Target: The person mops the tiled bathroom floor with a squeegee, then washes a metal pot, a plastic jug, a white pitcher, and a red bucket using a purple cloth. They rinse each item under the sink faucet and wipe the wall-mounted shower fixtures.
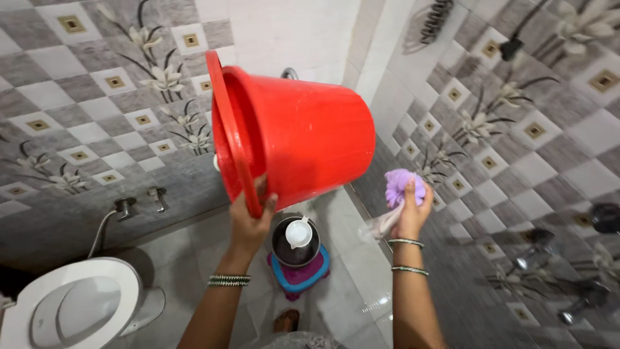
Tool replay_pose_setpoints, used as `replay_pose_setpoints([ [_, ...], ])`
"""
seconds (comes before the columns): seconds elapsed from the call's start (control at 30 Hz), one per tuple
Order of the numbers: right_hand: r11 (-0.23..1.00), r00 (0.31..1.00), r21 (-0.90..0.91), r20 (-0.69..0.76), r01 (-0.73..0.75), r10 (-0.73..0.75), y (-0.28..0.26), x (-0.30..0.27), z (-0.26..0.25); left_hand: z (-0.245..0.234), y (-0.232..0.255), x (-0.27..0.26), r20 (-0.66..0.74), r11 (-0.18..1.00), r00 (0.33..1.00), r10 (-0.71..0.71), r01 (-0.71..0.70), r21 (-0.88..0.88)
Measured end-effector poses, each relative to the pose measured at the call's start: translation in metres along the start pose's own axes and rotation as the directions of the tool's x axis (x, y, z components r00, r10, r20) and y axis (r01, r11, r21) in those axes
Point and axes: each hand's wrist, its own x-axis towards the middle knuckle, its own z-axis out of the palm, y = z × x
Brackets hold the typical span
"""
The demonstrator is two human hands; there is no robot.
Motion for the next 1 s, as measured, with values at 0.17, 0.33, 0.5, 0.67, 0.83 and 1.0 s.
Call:
replay_pose_setpoints([
  [0.17, 0.982, 0.989, 0.166, 0.099, 0.091, -0.109, -0.093, -0.007, 0.001, 0.046, 0.083, 0.044, -0.141, 0.940, 0.976, 0.163, -0.110, 0.321],
  [0.33, 0.873, 0.886, 0.261, 0.111, 0.412, -0.451, -0.188, -0.023, 0.028, 0.080, 0.142, 0.056, -0.121, 0.996, 0.992, -0.033, 0.043, 0.083],
  [0.5, 0.705, 0.646, 0.072, 0.343, 0.706, -0.682, -0.262, -0.053, 0.075, 0.112, 0.149, 0.049, 0.267, 0.984, 0.962, -0.064, 0.016, 0.178],
  [0.67, 0.338, 0.298, -0.116, 0.775, 0.934, -0.558, -0.242, -0.052, 0.092, 0.136, 0.114, 0.031, 0.406, 0.931, 0.881, 0.241, -0.328, 0.159],
  [0.83, 0.203, 0.387, -0.341, 0.655, 0.918, -0.649, -0.163, 0.029, 0.015, 0.137, 0.091, 0.001, 0.492, 0.927, 0.853, 0.175, -0.311, 0.208],
  [1.0, 0.927, 0.928, -0.054, 0.059, 0.370, -0.367, -0.095, 0.124, -0.109, 0.132, 0.088, -0.015, 0.458, 0.943, 0.885, 0.086, -0.221, 0.250],
])
